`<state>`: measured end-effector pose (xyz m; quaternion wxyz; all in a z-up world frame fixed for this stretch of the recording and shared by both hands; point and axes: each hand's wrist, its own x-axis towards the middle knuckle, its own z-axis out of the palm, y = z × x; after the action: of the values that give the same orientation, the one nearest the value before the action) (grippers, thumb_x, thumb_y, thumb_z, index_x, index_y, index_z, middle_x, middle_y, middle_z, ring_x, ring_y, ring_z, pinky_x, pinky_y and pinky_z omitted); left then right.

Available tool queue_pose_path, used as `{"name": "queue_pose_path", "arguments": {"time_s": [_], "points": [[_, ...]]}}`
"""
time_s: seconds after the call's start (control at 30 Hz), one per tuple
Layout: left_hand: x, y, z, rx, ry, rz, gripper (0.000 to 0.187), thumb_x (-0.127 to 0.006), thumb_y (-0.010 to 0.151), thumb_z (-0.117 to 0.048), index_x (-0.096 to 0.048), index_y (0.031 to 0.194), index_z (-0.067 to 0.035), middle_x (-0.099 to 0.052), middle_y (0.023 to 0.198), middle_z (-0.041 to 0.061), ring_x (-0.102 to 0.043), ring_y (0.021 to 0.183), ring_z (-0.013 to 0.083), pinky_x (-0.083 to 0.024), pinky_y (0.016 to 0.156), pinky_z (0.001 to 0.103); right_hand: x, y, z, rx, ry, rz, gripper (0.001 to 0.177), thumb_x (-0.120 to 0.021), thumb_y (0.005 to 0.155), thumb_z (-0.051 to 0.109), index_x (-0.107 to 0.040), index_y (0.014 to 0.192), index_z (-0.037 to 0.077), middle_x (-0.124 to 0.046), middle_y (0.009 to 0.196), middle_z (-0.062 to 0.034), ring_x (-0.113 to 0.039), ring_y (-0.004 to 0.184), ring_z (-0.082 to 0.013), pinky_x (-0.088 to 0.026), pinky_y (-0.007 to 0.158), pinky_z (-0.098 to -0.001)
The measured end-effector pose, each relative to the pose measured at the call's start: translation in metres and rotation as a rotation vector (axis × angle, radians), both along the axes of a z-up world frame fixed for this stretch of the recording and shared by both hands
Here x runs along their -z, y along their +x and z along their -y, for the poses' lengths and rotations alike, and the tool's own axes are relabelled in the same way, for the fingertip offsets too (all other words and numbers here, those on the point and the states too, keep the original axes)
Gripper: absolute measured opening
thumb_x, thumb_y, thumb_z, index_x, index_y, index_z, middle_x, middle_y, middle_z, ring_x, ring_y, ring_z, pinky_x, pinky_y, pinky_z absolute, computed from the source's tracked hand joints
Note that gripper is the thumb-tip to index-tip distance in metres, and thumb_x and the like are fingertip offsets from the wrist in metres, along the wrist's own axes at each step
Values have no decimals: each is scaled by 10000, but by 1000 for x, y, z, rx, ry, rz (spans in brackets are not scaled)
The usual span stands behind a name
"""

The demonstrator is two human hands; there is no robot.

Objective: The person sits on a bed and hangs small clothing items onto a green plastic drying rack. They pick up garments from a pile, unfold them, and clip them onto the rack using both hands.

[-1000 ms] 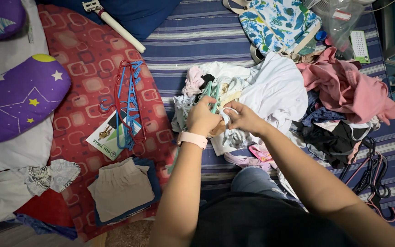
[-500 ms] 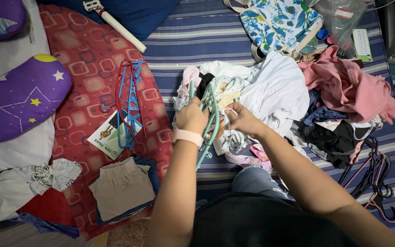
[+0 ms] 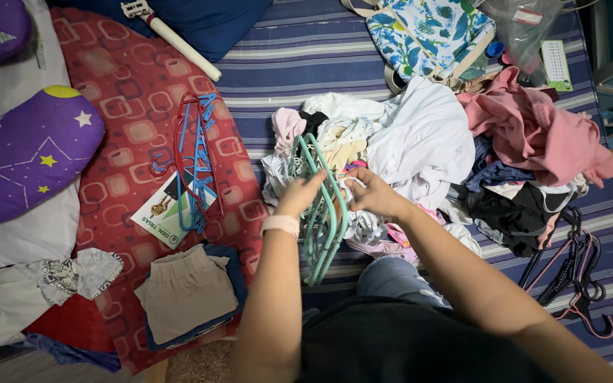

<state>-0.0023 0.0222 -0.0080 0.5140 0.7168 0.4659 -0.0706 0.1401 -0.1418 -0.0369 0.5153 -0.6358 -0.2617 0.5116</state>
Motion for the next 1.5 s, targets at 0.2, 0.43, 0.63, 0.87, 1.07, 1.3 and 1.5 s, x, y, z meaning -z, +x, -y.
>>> {"name": "queue_pose_path", "arguments": {"time_s": [0.2, 0.43, 0.63, 0.87, 1.07, 1.3, 1.5], "points": [[16, -2, 21, -222, -399, 155, 754, -714, 707, -600, -678, 1335, -185, -661, 1392, 64, -573, 1268, 236, -440, 972, 493, 11, 5, 9, -17, 48, 14, 233, -631, 1000, 194, -551, 1158, 43, -573, 796, 20, -572, 615, -64, -494, 519, -244], [28, 3, 26, -321, -432, 253, 623, -748, 736, -496, -766, 1186, -66, -765, 1141, 86, -686, 1023, 202, -491, 893, 378, -1, 0, 10, -3, -7, -59, 232, -609, 1016, 248, -574, 1148, 60, -615, 770, -22, -600, 584, -67, -507, 525, -233], [33, 4, 32, -240, -237, 272, 569, -759, 793, -470, -791, 1040, 41, -778, 972, 115, -709, 877, 176, -548, 794, 320, -14, 6, 1, -102, -111, 215, 223, -678, 959, 264, -654, 1023, 52, -667, 732, -23, -657, 542, -101, -498, 498, -258], [16, -9, 44, -107, -174, 248, 567, -716, 816, -535, -784, 979, 3, -770, 862, 106, -711, 760, 177, -564, 723, 341, 13, 6, -13, -61, -53, 175, 186, -649, 952, 158, -574, 1057, 24, -675, 739, -83, -692, 598, -131, -546, 517, -274], [8, -23, 49, -249, -118, 316, 464, -716, 825, -464, -788, 956, -25, -759, 837, 79, -712, 763, 164, -548, 729, 308, 16, 3, -5, -227, -93, 94, 200, -701, 864, 92, -602, 1028, 34, -669, 828, -29, -650, 694, -123, -522, 572, -265], [-5, -34, 41, -260, -275, 405, 313, -813, 764, -287, -774, 902, -9, -754, 865, 63, -672, 773, 119, -523, 727, 273, 6, -14, 0, -198, 37, 105, 330, -788, 749, -26, -593, 1010, 27, -575, 855, 39, -552, 793, -57, -512, 632, -262], [-2, -43, 38, -284, -392, 427, 286, -767, 736, -249, -774, 908, -21, -769, 790, 54, -711, 712, 124, -555, 682, 259, 22, -35, -8, -139, 8, 215, 228, -684, 930, 171, -515, 1013, 42, -628, 800, -66, -654, 647, -123, -537, 531, -311]]}}
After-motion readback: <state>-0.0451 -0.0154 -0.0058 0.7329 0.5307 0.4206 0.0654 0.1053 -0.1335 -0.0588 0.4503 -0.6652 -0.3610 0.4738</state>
